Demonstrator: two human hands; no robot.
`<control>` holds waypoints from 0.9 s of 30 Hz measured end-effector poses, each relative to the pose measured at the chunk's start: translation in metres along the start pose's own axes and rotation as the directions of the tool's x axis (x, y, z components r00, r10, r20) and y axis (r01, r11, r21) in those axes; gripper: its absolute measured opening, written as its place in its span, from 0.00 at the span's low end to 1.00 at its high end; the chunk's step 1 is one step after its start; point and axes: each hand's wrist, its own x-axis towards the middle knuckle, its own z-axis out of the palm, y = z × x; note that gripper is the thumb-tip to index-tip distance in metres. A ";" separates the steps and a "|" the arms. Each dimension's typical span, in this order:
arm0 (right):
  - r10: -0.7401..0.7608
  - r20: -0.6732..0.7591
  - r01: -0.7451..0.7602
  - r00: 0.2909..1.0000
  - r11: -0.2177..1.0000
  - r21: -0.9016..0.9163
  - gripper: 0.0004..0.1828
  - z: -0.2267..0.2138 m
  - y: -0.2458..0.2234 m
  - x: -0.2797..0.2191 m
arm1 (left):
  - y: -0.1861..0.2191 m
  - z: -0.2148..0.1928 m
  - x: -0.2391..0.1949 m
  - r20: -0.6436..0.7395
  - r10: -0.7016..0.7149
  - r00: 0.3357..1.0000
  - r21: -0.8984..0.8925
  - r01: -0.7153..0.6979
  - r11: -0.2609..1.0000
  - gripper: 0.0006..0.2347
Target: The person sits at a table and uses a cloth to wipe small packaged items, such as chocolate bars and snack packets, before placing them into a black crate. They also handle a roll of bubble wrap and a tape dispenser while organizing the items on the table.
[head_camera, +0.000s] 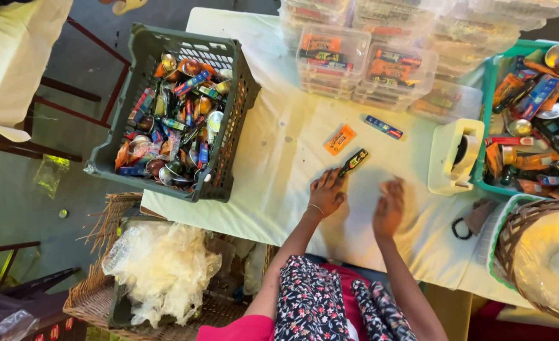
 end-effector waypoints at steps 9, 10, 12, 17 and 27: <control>-0.424 0.609 0.507 0.671 0.861 0.042 0.28 0.051 -0.043 0.078 | -0.010 0.009 0.006 0.155 -0.074 0.985 0.068 0.064 0.996 0.11; -0.416 0.612 0.502 0.673 0.864 0.036 0.28 0.053 -0.032 0.080 | -0.010 0.013 0.001 0.162 -0.072 0.984 0.064 0.062 0.996 0.11; -0.326 0.657 0.553 0.680 0.816 -0.167 0.32 0.060 -0.010 0.092 | -0.012 0.017 -0.001 0.021 -0.012 1.000 0.023 0.012 1.000 0.14; -0.167 0.673 0.458 0.720 0.844 -0.280 0.34 0.045 -0.034 0.119 | -0.010 0.011 0.002 -0.099 0.049 0.994 -0.021 -0.051 0.998 0.17; -0.315 0.727 0.489 0.610 0.872 -0.033 0.31 0.053 -0.029 0.087 | 0.000 0.007 0.019 -0.076 -0.041 0.996 0.020 0.043 0.999 0.07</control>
